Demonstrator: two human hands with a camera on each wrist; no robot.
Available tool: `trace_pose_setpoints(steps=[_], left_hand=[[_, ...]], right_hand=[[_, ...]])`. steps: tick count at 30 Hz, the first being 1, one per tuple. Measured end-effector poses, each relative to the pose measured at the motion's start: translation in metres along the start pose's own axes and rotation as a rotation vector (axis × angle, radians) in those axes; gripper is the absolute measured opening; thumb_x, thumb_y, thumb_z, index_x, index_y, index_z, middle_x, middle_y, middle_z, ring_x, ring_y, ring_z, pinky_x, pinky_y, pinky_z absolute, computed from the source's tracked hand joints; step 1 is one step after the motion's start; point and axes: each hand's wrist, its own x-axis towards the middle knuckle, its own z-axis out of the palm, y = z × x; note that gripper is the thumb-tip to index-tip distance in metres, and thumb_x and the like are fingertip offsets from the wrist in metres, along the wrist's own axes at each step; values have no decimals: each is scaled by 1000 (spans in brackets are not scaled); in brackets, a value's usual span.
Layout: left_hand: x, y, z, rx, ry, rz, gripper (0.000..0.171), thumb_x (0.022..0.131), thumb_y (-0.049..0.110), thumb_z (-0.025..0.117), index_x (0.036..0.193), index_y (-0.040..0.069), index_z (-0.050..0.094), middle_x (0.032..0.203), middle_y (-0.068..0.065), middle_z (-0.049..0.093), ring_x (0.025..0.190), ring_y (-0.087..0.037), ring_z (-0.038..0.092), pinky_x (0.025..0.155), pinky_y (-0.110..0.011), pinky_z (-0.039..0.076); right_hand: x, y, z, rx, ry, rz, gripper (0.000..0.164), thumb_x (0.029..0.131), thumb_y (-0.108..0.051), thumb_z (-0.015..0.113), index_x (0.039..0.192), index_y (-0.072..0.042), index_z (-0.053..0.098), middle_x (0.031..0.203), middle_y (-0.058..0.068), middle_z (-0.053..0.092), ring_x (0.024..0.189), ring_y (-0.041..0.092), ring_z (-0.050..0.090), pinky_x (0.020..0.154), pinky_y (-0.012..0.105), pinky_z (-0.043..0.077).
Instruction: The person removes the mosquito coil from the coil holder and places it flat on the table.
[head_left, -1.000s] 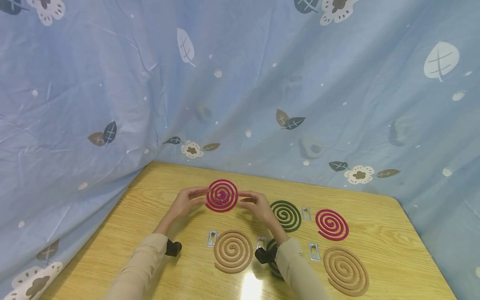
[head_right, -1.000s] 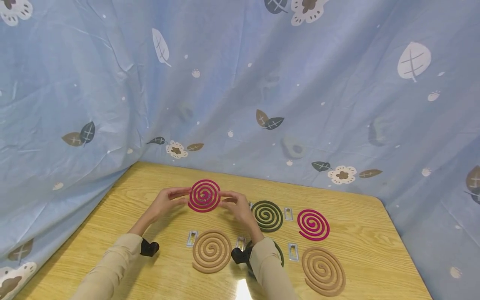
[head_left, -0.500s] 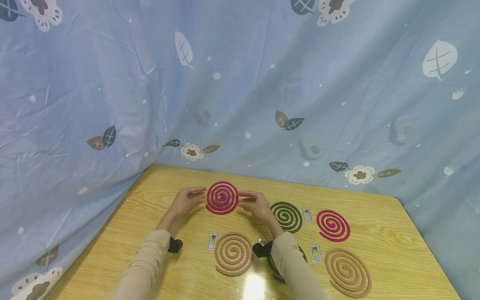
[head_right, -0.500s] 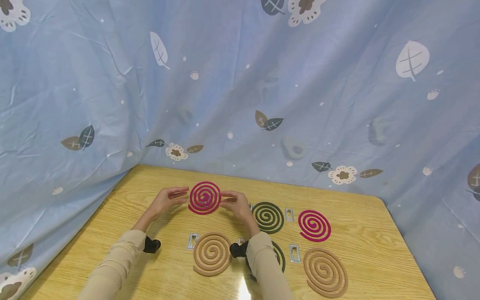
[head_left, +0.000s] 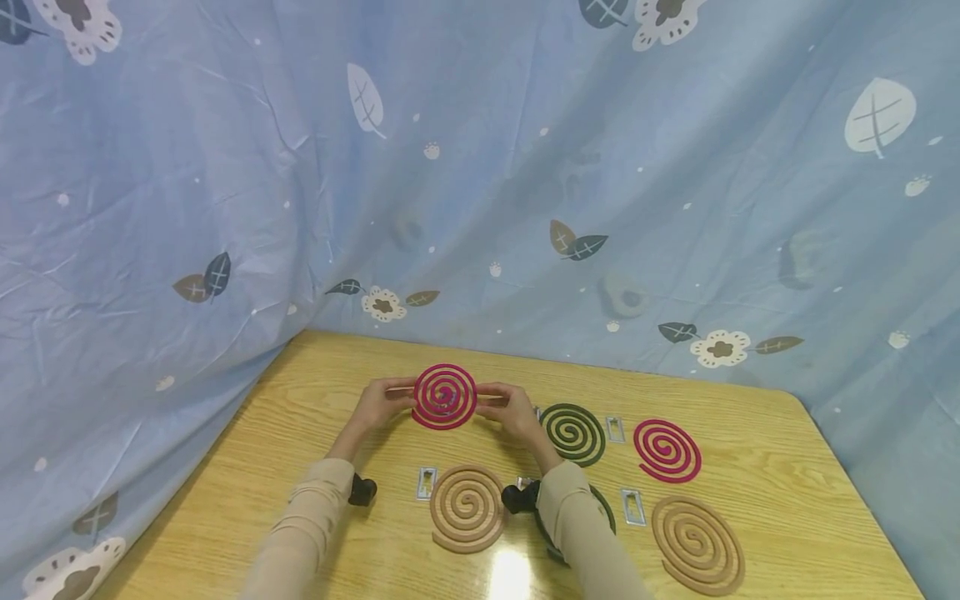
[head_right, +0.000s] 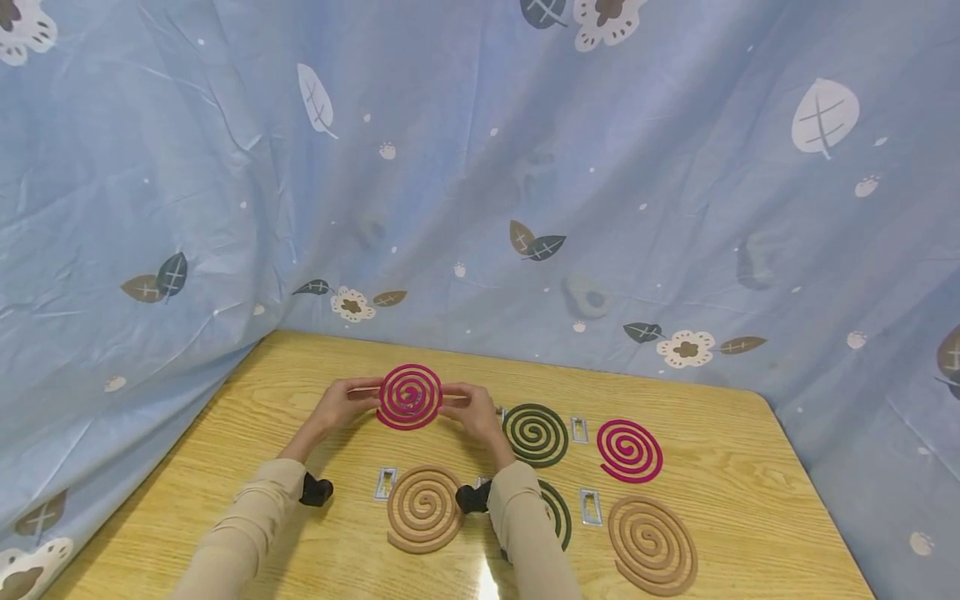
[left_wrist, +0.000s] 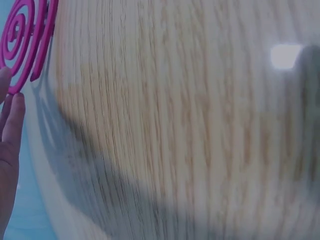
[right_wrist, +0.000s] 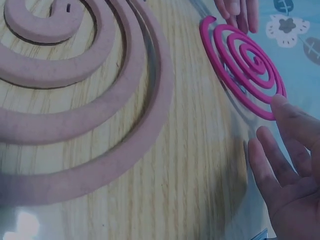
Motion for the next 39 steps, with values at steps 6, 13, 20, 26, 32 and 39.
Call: trace_pose_setpoints(steps=[6,13,20,26,32,39], left_hand=[[0,3,3,33,17,-13,38,88,-6,64,123,-16,54,120,-33,58,107,-44,60,87,-41,56],[0,5,7,34,25,-47,38,87,-9,63,122,-17,53,118,-34,58,105,-44,61,82,-36,59],[2,3,10,35,20,-80,37,85,-9,65,120,-18,55,115,-33,60,102,-42,63,81,-36,59],[2,3,13,43,28,-119,38,85,-8,66,121,-15,56,118,-31,60,104,-39,63,83,-32,58],[0,7,13,25,40,-122,36,86,-7,65,121,-14,57,119,-31,59,106,-40,62,83,-33,58],[-1,8,12,1,39,-97,37,87,-6,65,121,-15,56,121,-32,57,107,-41,61,84,-34,58]], right_hand=[[2,3,4,26,4,-32,35,85,9,65,119,12,58,119,29,60,102,40,63,84,34,58],[3,6,11,4,55,-45,34,83,9,67,117,10,61,116,28,61,98,39,65,81,33,59],[3,5,14,-30,113,-9,36,82,6,69,117,8,62,108,27,65,93,36,67,74,33,60],[2,6,14,-71,135,-10,37,82,5,70,118,7,63,111,25,65,94,33,67,74,30,60],[3,6,14,-52,151,-2,37,81,4,71,117,7,63,113,24,65,95,33,67,76,29,60],[1,7,14,-3,150,-20,40,80,4,72,118,11,61,111,28,64,98,38,65,78,32,60]])
